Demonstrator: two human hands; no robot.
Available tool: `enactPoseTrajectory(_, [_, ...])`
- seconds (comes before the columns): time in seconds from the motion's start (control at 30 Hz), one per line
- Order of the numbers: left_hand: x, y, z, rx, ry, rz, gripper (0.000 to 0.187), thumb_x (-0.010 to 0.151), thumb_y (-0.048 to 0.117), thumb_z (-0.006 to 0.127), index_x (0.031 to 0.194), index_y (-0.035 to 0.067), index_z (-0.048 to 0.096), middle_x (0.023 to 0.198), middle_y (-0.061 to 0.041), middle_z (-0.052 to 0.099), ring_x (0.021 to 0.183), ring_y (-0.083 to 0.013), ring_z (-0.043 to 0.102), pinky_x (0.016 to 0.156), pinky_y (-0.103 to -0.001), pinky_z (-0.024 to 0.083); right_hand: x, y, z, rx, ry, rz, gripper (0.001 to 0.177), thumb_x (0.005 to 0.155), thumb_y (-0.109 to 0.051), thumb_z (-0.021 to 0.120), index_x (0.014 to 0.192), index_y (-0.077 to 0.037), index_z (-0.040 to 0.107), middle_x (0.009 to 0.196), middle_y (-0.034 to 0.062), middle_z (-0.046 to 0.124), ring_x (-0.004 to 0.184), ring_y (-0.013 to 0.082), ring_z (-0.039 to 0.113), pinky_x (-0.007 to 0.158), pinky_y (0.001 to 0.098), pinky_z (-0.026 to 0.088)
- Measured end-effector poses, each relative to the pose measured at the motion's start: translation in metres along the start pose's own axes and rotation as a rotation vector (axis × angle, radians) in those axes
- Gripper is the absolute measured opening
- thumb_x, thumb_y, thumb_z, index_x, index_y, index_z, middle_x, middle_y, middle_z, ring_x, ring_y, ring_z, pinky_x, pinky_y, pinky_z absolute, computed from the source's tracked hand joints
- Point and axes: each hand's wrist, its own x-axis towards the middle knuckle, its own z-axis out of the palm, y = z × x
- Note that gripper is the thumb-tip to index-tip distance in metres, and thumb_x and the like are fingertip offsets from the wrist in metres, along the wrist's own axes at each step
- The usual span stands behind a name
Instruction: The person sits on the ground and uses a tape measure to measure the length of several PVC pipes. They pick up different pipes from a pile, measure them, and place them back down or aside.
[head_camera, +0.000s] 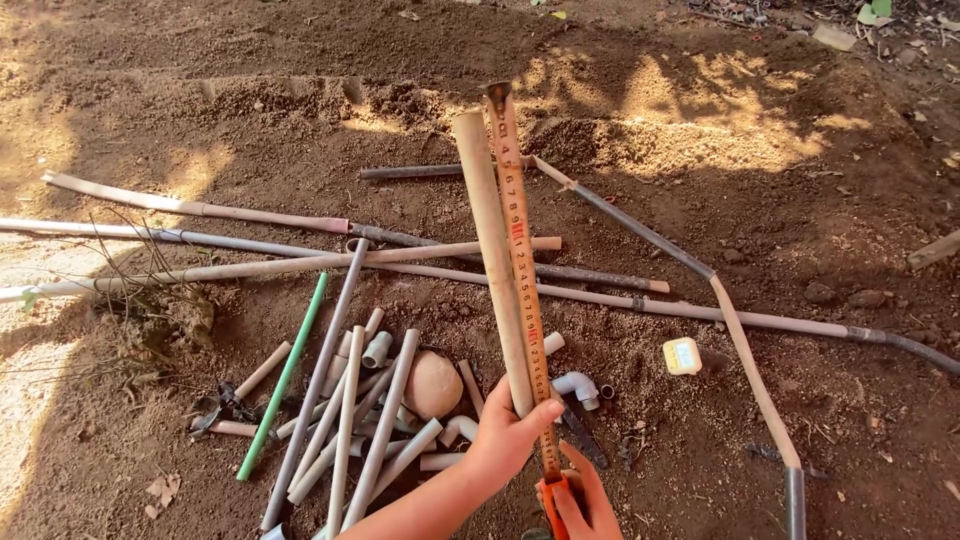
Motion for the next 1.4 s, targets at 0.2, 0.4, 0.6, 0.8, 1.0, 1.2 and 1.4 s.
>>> enactPoseTrajectory(0.2, [0.001,0.001,0.0,-0.057,0.0,-0.075,0.058,0.09,0.015,0.053,0.144,0.013,0.033,0.114,-0.006,0.067,0.06,-0.0035,0.038,0.066,-0.02,0.037,-0.01,-0.022,0.003,-0.054,-0.005,0.086,0.059,0.082,-0.023,0.055,0.139,-0.017,0.046,0.092,0.0213,0.069,0.09,0.0335,0.068,0.085,0.0378,0.049])
enactPoseTrajectory(0.4, [0.005,0.0,0.003,0.016,0.031,-0.07,0.052,0.09,0.018,0.05,0.14,0.013,0.035,0.145,0.001,0.04,0.116,-0.0157,0.059,0.105,-0.04,0.036,-0.009,-0.027,-0.007,-0.086,0.002,0.098,0.058,0.083,-0.02,0.055,0.14,-0.017,0.044,0.097,0.0224,0.07,0.09,0.0332,0.068,0.086,0.0391,0.052])
enactPoseTrajectory(0.6, [0.009,0.004,0.017,0.207,0.16,-0.289,0.052,0.088,0.027,0.051,0.137,0.016,0.041,0.134,-0.001,0.049,0.119,-0.0187,0.051,0.096,-0.038,0.046,-0.045,-0.072,-0.003,-0.138,0.022,0.208,0.05,0.092,-0.018,0.047,0.142,-0.021,0.042,0.103,0.0205,0.066,0.098,0.0328,0.064,0.099,0.0413,0.046])
enactPoseTrajectory(0.8, [0.019,0.019,0.034,0.211,0.181,-0.149,0.021,0.093,0.023,0.056,0.08,0.014,0.043,0.072,0.0,0.038,0.065,-0.0131,0.034,0.062,-0.028,0.035,-0.063,-0.103,-0.017,-0.305,-0.074,0.127,0.055,0.093,-0.019,0.042,0.146,-0.029,0.03,0.102,0.0156,0.063,0.094,0.0258,0.062,0.093,0.0363,0.048])
enactPoseTrajectory(1.0, [0.018,0.072,0.06,0.304,0.149,-0.123,0.025,0.096,0.028,0.052,0.078,0.015,0.04,0.068,0.001,0.037,0.06,-0.0123,0.032,0.058,-0.029,0.033,-0.098,-0.145,-0.028,-0.322,-0.11,0.14,0.059,0.094,-0.022,0.041,0.149,-0.033,0.022,0.104,0.0172,0.062,0.102,0.0283,0.063,0.098,0.037,0.045])
enactPoseTrajectory(1.2, [0.017,0.11,0.093,0.276,0.167,-0.054,0.018,0.096,0.026,0.05,0.084,0.015,0.044,0.071,0.001,0.036,0.062,-0.0132,0.033,0.059,-0.03,0.033,-0.11,-0.153,-0.052,-0.075,-0.132,0.186,0.057,0.091,-0.019,0.045,0.146,-0.028,0.033,0.11,0.0231,0.064,0.107,0.0375,0.063,0.095,0.043,0.044])
enactPoseTrajectory(1.4, [0.01,0.111,0.097,0.167,0.269,-0.114,0.02,0.097,0.027,0.05,0.083,0.013,0.047,0.065,0.0,0.04,0.056,-0.0112,0.034,0.053,-0.025,0.033,-0.149,-0.17,-0.032,0.154,-0.087,0.359,0.048,0.096,-0.008,0.042,0.143,-0.016,0.045,0.108,0.0237,0.057,0.106,0.0387,0.057,0.09,0.0461,0.043])
